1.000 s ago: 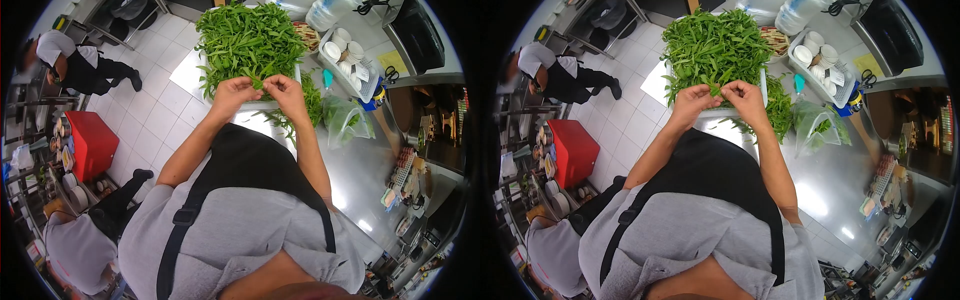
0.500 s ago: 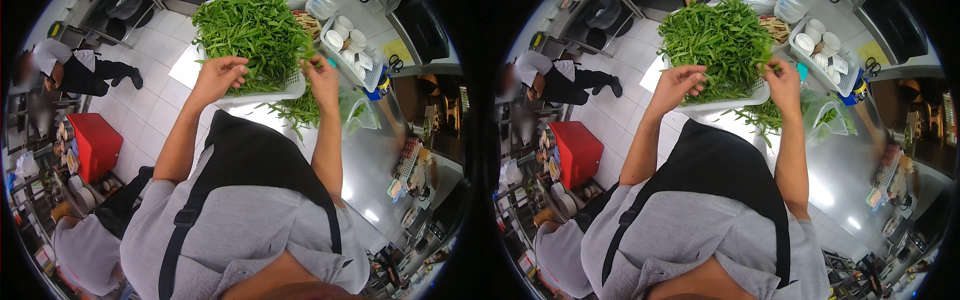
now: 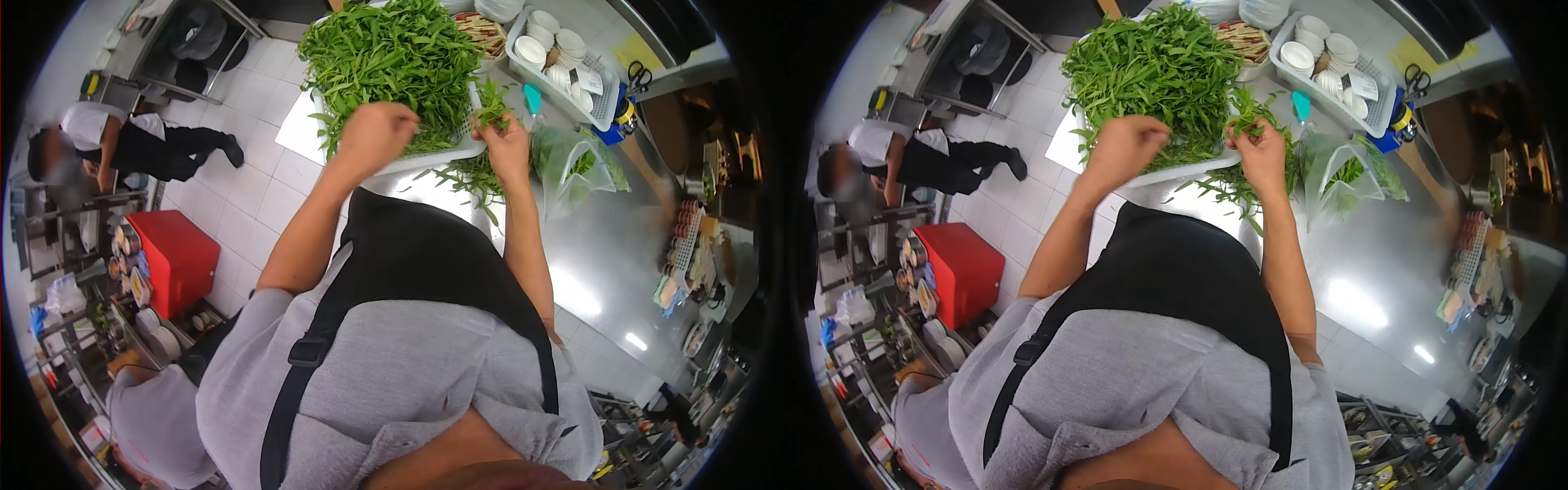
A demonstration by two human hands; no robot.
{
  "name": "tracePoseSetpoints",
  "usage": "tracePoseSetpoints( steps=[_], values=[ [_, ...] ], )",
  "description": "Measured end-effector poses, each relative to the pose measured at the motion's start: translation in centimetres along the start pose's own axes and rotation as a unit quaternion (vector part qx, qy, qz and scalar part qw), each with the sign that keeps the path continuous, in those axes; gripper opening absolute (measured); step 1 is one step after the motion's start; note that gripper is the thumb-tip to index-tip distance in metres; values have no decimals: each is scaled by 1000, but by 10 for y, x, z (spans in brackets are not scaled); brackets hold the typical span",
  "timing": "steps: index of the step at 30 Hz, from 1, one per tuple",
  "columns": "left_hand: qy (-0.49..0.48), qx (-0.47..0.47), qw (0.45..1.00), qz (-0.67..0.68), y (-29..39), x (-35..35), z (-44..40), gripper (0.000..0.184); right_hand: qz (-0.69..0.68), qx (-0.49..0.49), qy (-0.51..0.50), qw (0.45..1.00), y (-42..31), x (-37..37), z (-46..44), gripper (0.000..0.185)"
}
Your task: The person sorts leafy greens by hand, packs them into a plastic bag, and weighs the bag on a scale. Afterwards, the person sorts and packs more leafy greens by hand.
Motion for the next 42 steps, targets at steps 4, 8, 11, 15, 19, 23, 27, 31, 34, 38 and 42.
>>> tracePoseSetpoints(
  steps=[4,8,11,15,19,23,27,31,34,38,42],
  values=[
    [145,-62,987,-8,-28,-65,6,14,51,-18,15,998,2,-1,2,18],
    [53,-101,993,-9,-26,-66,26,15,60,-42,-1,997,9,-2,-3,19],
    [-45,-133,988,-70,-11,-40,34,18,53,-33,2,998,9,0,-1,20],
    [-27,-78,983,-164,-9,13,28,29,70,-38,-4,997,10,-1,-2,20],
    [26,-81,984,-155,-17,31,13,25,88,-27,2,996,2,1,2,19],
    [70,-118,991,11,-7,-19,16,16,78,-23,6,997,6,0,2,21],
    [56,-164,976,134,-1,-57,13,16,63,-9,0,998,2,1,-1,21],
    [51,-129,979,153,1,-63,14,17,32,-20,-22,999,-12,2,-5,17],
    [62,-69,987,128,10,-65,15,16,30,-26,-46,998,-41,11,-3,17],
    [59,-14,991,120,20,-69,10,14,54,-39,-154,986,-66,34,-6,18],
    [63,91,993,45,23,-65,-1,13,232,-178,-265,919,-86,63,-11,22]
  ],
)
Point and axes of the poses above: each hand's wrist, its own z-axis away from the middle knuckle, its own x-axis out of the palm, y = z × x, the point moved 2 cm from there along -z, towards the middle knuckle, and after that the axes turned 5 degrees about y, right-handed, at the moved point
